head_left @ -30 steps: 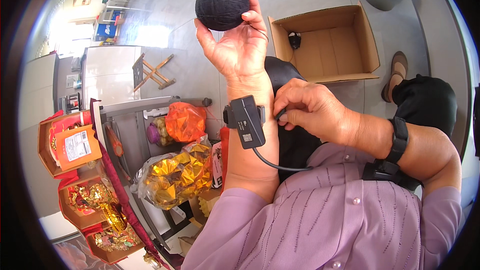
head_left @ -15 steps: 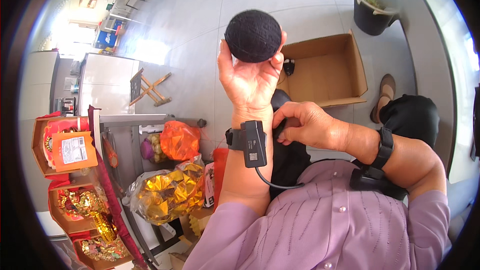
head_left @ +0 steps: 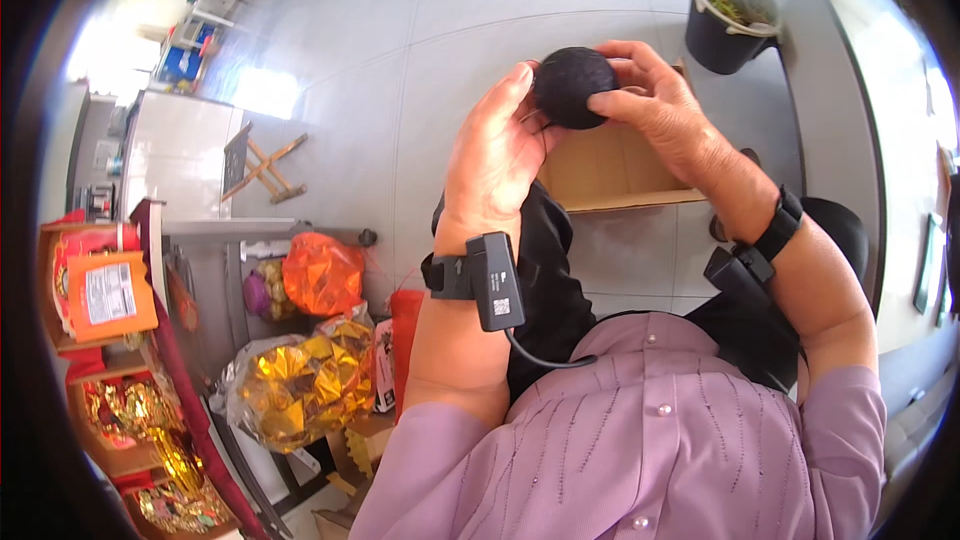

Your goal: Assembling a black sensor device and attaching it to a wrist strap.

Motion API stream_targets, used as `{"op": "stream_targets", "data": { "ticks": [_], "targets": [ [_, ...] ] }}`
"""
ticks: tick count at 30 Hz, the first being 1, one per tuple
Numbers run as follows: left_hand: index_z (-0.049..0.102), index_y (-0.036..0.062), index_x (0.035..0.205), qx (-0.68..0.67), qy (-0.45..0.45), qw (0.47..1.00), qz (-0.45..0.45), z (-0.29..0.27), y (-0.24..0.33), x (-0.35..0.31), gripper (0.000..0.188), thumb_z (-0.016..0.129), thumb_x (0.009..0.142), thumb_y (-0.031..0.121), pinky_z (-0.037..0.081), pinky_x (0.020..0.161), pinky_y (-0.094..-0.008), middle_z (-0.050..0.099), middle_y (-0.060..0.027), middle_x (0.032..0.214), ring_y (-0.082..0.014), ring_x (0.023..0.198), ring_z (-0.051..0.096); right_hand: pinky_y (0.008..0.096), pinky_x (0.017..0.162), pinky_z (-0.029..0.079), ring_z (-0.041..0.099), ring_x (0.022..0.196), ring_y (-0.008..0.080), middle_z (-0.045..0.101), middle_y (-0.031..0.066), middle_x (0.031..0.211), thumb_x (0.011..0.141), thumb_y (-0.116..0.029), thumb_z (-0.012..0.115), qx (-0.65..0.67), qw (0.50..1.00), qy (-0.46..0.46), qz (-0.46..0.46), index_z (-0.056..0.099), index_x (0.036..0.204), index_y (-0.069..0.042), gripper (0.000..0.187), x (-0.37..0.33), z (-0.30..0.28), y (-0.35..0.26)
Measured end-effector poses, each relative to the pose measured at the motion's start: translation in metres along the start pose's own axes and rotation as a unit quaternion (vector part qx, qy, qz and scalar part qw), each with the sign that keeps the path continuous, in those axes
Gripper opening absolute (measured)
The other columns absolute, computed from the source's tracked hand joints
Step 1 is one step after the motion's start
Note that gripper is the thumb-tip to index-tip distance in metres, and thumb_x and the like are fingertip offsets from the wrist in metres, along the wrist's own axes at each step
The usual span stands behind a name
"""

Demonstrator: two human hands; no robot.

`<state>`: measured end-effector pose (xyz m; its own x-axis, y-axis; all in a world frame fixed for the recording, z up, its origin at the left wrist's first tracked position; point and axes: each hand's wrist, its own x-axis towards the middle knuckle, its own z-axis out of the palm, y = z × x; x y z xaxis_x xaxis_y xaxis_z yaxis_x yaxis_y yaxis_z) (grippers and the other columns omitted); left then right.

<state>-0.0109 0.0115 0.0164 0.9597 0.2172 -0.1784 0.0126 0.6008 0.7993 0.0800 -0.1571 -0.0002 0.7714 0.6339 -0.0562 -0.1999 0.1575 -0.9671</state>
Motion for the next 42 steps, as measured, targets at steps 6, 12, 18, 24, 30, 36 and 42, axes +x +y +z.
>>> {"op": "stream_targets", "data": {
  "ticks": [6,12,18,24,30,36,42],
  "targets": [
    [0.047,-0.0026,0.128,-0.006,0.078,0.997,-0.015,-0.013,0.004,-0.008,0.056,0.065,0.091,0.035,0.039,0.104,-0.0512,0.052,-0.0215,0.126,-0.0318,0.119,0.05,0.0349,0.087,0.052,0.061,0.101,0.0241,0.059,0.0164,0.113,0.074,-0.016,0.071,-0.11,0.984,-0.008,0.136,0.054,0.123,-0.006,0.053,0.029,-0.031,0.088],
    [0.041,-0.0108,0.132,-0.184,-0.017,0.983,0.011,-0.016,0.018,-0.01,0.056,0.053,0.097,0.031,0.025,0.116,-0.0577,0.042,-0.0326,0.136,-0.0444,0.136,0.034,0.036,0.081,0.053,0.061,0.089,0.0325,0.062,0.0172,0.101,0.072,-0.016,0.068,-0.463,0.878,-0.024,0.121,0.058,0.111,-0.004,0.042,0.01,-0.053,0.192],
    [0.041,-0.0111,0.132,-0.167,-0.004,0.983,0.073,-0.022,0.022,-0.006,0.056,0.051,0.097,0.031,0.023,0.117,-0.0557,0.041,-0.0322,0.138,-0.0435,0.137,0.033,0.0287,0.07,0.05,0.059,0.075,0.0122,0.062,0.0031,0.079,0.085,-0.016,0.064,-0.226,0.973,-0.025,0.038,0.062,0.092,-0.002,0.016,0.003,0.02,0.094],
    [0.037,-0.0102,0.136,-0.203,-0.022,0.974,0.095,-0.028,0.027,-0.014,0.06,0.054,0.096,0.032,0.023,0.117,-0.0554,0.041,-0.0302,0.138,-0.0427,0.138,0.033,0.0254,0.07,0.054,0.064,0.083,0.0123,0.058,0.0053,0.101,0.078,0.002,0.073,-0.108,0.946,-0.304,-0.02,0.064,0.104,-0.004,0.028,-0.067,0.072,0.016],
    [0.036,-0.0076,0.136,-0.278,-0.042,0.955,0.097,-0.015,0.019,-0.013,0.059,0.055,0.095,0.031,0.022,0.116,-0.0612,0.044,-0.0289,0.136,-0.0418,0.135,0.036,0.0259,0.069,0.055,0.064,0.083,0.0142,0.054,0.0071,0.098,0.078,0.006,0.071,-0.112,0.965,-0.228,-0.07,0.064,0.099,-0.003,0.025,-0.087,0.093,0.032],
    [0.041,-0.0073,0.131,-0.379,-0.053,0.92,0.083,-0.016,0.019,-0.009,0.056,0.059,0.094,0.03,0.023,0.116,-0.0637,0.05,-0.0253,0.131,-0.0402,0.13,0.044,0.0234,0.061,0.055,0.064,0.07,0.0094,0.058,0.0035,0.087,0.085,0.005,0.065,0.006,0.978,-0.208,-0.021,0.06,0.091,-0.002,0.01,-0.086,0.086,0.033],
    [0.043,-0.0071,0.131,-0.358,-0.045,0.927,0.099,-0.01,0.014,-0.003,0.056,0.061,0.093,0.03,0.024,0.116,-0.0627,0.051,-0.024,0.13,-0.0387,0.127,0.047,0.0229,0.066,0.055,0.064,0.075,0.0069,0.064,0.0033,0.083,0.09,0.003,0.061,0.124,0.964,-0.223,0.069,0.059,0.097,-0.001,0.008,-0.086,0.084,0.033]
  ]
}}
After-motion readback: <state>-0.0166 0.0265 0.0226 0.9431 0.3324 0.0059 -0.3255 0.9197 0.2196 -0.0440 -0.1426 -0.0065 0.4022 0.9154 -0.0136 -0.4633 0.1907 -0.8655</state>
